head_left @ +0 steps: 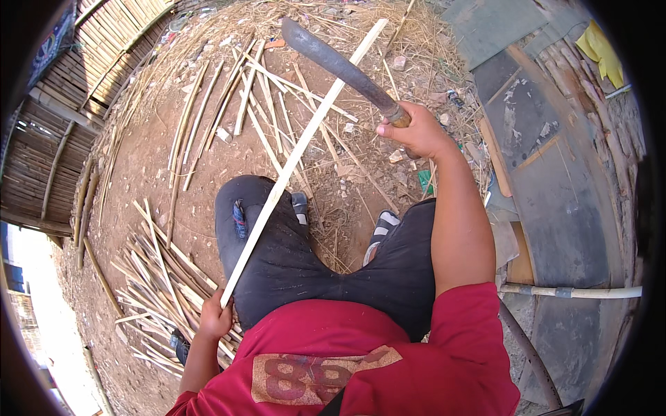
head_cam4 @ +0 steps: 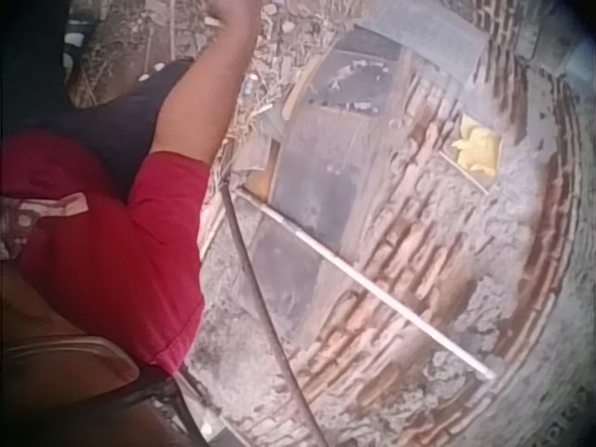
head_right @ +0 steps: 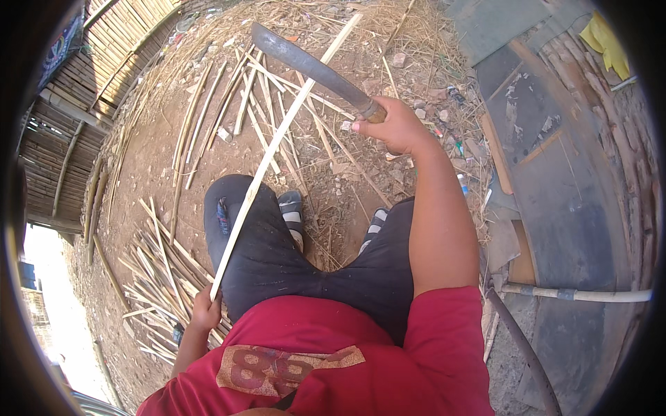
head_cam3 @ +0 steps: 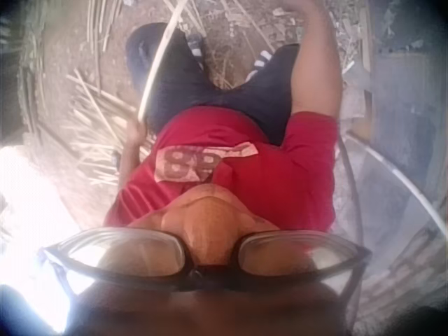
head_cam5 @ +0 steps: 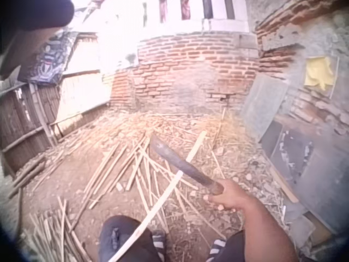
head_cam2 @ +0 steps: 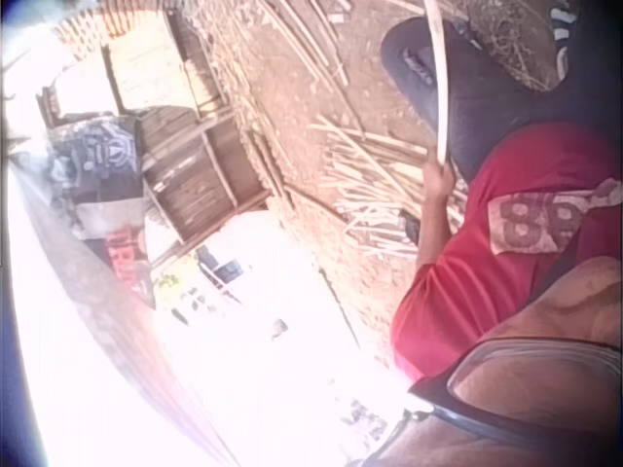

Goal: The person strips layers from a length of bamboo using a large blade, then uses a hammer against the back of the blade to split the wood further.

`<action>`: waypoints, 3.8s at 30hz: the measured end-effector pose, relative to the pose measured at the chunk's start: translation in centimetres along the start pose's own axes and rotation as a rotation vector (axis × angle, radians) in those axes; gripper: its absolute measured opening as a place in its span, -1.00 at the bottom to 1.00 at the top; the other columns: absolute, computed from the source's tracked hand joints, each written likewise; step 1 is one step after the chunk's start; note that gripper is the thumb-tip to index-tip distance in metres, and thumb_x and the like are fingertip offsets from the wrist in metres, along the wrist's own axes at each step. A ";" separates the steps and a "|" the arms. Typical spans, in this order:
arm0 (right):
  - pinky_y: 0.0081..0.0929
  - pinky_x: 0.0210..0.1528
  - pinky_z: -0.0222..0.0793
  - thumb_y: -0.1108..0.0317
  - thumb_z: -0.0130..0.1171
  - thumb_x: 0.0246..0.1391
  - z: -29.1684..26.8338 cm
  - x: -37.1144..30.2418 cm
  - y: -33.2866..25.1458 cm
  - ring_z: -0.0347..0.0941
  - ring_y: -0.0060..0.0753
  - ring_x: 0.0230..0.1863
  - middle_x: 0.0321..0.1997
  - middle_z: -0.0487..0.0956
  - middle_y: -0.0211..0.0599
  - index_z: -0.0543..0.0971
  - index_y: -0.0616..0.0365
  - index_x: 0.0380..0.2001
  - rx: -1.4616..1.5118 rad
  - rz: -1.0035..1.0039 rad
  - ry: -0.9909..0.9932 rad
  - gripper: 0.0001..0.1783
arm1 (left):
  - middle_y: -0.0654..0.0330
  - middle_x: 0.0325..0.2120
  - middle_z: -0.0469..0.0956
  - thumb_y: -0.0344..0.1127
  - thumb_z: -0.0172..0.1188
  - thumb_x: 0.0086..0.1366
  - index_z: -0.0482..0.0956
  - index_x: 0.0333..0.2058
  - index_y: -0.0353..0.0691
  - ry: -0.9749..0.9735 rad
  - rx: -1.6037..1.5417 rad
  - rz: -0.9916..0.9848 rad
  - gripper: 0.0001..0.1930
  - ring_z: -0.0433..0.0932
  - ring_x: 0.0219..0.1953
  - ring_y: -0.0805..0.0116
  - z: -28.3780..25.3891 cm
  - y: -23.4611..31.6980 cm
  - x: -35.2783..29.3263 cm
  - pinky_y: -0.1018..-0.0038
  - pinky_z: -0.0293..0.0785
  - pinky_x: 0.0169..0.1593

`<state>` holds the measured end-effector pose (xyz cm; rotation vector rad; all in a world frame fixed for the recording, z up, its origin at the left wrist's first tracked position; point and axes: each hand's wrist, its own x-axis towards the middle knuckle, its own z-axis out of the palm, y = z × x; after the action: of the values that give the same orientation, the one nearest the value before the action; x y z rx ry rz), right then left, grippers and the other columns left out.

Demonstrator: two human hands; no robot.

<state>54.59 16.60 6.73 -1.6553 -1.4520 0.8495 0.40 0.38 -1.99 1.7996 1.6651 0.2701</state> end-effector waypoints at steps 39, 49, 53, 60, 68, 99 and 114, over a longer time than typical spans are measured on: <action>-0.68 -0.60 0.15 0.40 0.42 0.07 -5.2 -1.9 0.5 0.25 -0.76 -0.65 -0.57 0.42 -0.59 0.51 0.09 -0.26 0.603 0.025 0.030 -0.74 | -0.24 -0.51 0.56 -0.49 0.01 0.05 0.56 -0.28 -0.31 0.130 0.143 0.080 -0.76 0.58 -0.37 -0.32 1.2 -3.5 1.6 0.03 0.51 -0.25; -0.68 -0.60 0.13 0.31 0.51 -0.02 -4.4 -2.6 -1.8 0.24 -0.76 -0.65 -0.53 0.46 -0.58 0.54 0.09 -0.27 0.300 0.132 -0.040 -0.67 | -0.24 -0.51 0.57 -0.49 0.02 0.03 0.57 -0.26 -0.31 0.163 0.126 0.098 -0.73 0.58 -0.37 -0.32 1.2 -3.2 1.3 0.02 0.52 -0.23; -0.65 -0.59 0.11 0.28 0.52 -0.03 -3.1 -2.3 -1.7 0.24 -0.73 -0.64 -0.53 0.46 -0.59 0.55 0.12 -0.26 0.287 0.161 -0.136 -0.65 | -0.24 -0.51 0.57 -0.48 0.03 0.05 0.57 -0.25 -0.31 0.157 0.165 0.081 -0.74 0.58 -0.37 -0.32 1.3 -3.5 1.2 0.02 0.52 -0.23; -0.69 -0.62 0.07 0.36 0.48 0.00 -2.4 -1.9 -2.1 0.20 -0.79 -0.67 -0.57 0.47 -0.59 0.55 0.12 -0.17 0.268 0.146 -0.208 -0.64 | -0.24 -0.52 0.56 -0.47 0.04 0.08 0.57 -0.23 -0.32 0.150 0.114 0.083 -0.74 0.57 -0.36 -0.34 1.0 -3.2 0.6 0.02 0.51 -0.23; -0.65 -0.64 0.02 0.36 0.48 0.01 -1.0 -2.7 -4.9 0.19 -0.76 -0.68 -0.61 0.41 -0.61 0.52 0.11 -0.22 0.105 0.251 -0.393 -0.66 | -0.24 -0.53 0.56 -0.47 0.01 0.15 0.54 -0.31 -0.36 0.164 0.133 0.088 -0.82 0.59 -0.40 -0.28 1.1 -2.3 0.4 0.06 0.48 -0.29; -0.59 -0.55 0.18 0.28 0.47 0.01 -0.5 -1.4 -2.3 0.24 -0.72 -0.61 -0.54 0.47 -0.57 0.54 0.12 -0.24 0.121 0.153 -0.195 -0.67 | -0.07 -0.45 0.62 -0.25 0.05 0.47 0.58 -0.25 -0.36 -0.090 -0.076 -0.031 -0.73 0.61 -0.35 0.08 0.0 -3.0 0.9 0.25 0.50 -0.17; -0.51 -0.55 0.25 0.28 0.42 0.06 3.4 -0.8 -0.7 0.32 -0.63 -0.61 -0.53 0.48 -0.52 0.52 0.13 -0.26 -0.215 -0.265 -0.231 -0.71 | -0.03 -0.44 0.61 -0.18 0.00 0.50 0.58 -0.18 -0.34 -0.146 -0.094 -0.080 -0.68 0.57 -0.36 0.11 -0.8 -1.6 0.6 0.26 0.48 -0.16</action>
<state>51.19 16.28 5.63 -1.5070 -1.9317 0.7745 -1.27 1.17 -2.47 1.6399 1.5911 0.1745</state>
